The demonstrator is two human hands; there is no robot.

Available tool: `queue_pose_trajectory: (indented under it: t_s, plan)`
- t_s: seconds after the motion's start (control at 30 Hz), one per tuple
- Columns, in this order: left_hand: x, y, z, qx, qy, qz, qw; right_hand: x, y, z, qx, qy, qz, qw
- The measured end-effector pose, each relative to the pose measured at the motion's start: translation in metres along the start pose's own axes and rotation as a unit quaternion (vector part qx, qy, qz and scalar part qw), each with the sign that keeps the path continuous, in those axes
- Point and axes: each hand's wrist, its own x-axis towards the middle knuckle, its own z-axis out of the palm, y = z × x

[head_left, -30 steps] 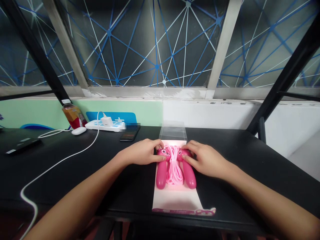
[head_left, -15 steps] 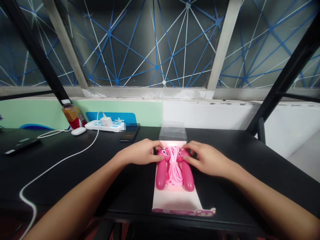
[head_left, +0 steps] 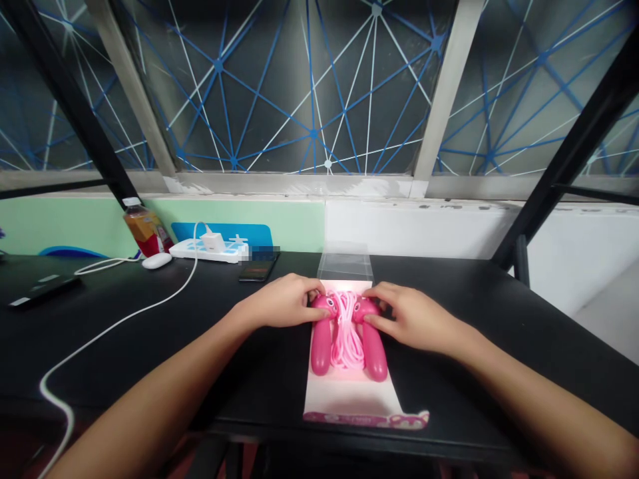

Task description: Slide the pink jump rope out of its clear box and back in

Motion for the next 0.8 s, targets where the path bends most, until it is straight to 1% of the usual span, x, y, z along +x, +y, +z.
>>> queue_pose_trajectory:
  t_s: [0.2,0.3,0.43,0.5,0.6,0.8]
  plan:
    - [0.000,-0.002,0.002,-0.011,-0.009,-0.006,1.000,0.000,0.000,0.002,-0.032,0.006,-0.001,0.999]
    - [-0.001,-0.001,0.003,-0.003,-0.009,0.009,1.000,-0.001,-0.004,0.002,-0.096,0.012,0.005,0.995]
    - [0.000,0.002,0.004,0.008,-0.015,-0.007,1.000,-0.003,-0.023,0.003,-0.191,0.012,0.011,0.981]
    - [0.000,0.003,0.005,0.018,-0.008,-0.010,1.000,-0.005,-0.035,0.005,-0.183,-0.005,-0.011,0.983]
    - [0.001,0.003,0.010,0.033,0.013,-0.017,0.999,-0.008,-0.047,0.006,-0.153,-0.034,-0.064,0.986]
    - [0.008,0.006,0.023,0.082,0.067,-0.051,0.993,-0.011,-0.052,0.011,-0.163,-0.035,-0.127,0.978]
